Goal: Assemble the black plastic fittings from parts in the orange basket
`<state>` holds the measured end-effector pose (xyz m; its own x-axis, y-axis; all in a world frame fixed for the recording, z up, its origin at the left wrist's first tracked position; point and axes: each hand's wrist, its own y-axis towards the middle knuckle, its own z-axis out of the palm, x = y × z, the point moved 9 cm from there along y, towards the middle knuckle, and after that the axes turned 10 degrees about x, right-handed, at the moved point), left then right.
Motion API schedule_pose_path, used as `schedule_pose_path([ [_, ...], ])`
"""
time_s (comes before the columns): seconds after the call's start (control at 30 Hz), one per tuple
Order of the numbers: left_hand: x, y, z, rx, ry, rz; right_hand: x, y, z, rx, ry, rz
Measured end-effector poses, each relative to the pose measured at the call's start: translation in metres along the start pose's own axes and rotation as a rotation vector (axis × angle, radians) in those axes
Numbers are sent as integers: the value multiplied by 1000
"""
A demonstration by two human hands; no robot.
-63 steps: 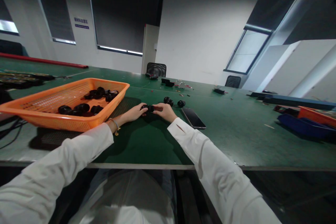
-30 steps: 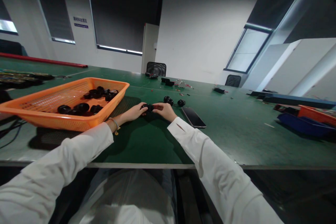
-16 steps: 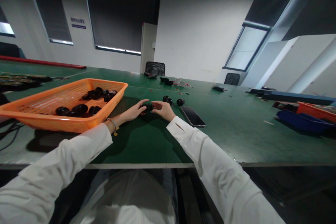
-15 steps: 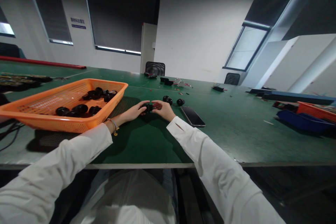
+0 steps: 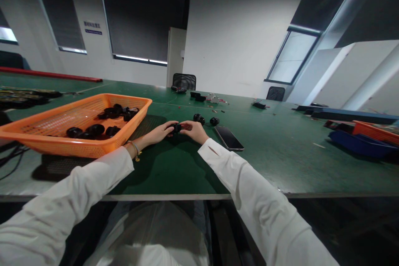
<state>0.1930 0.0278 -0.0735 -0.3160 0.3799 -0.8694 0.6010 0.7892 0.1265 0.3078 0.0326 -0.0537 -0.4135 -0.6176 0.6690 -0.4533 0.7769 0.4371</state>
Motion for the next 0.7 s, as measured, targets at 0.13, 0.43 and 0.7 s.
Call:
schedule_pose_path([
  [0.13, 0, 0, 1, 11, 7, -2, -2, 0, 2, 15, -8, 16],
  [0.43, 2, 1, 2, 21, 2, 13, -5, 1, 3, 9, 20, 14],
  [0.7, 4, 4, 2, 38, 42, 29, 2, 0, 2, 42, -60, -3],
])
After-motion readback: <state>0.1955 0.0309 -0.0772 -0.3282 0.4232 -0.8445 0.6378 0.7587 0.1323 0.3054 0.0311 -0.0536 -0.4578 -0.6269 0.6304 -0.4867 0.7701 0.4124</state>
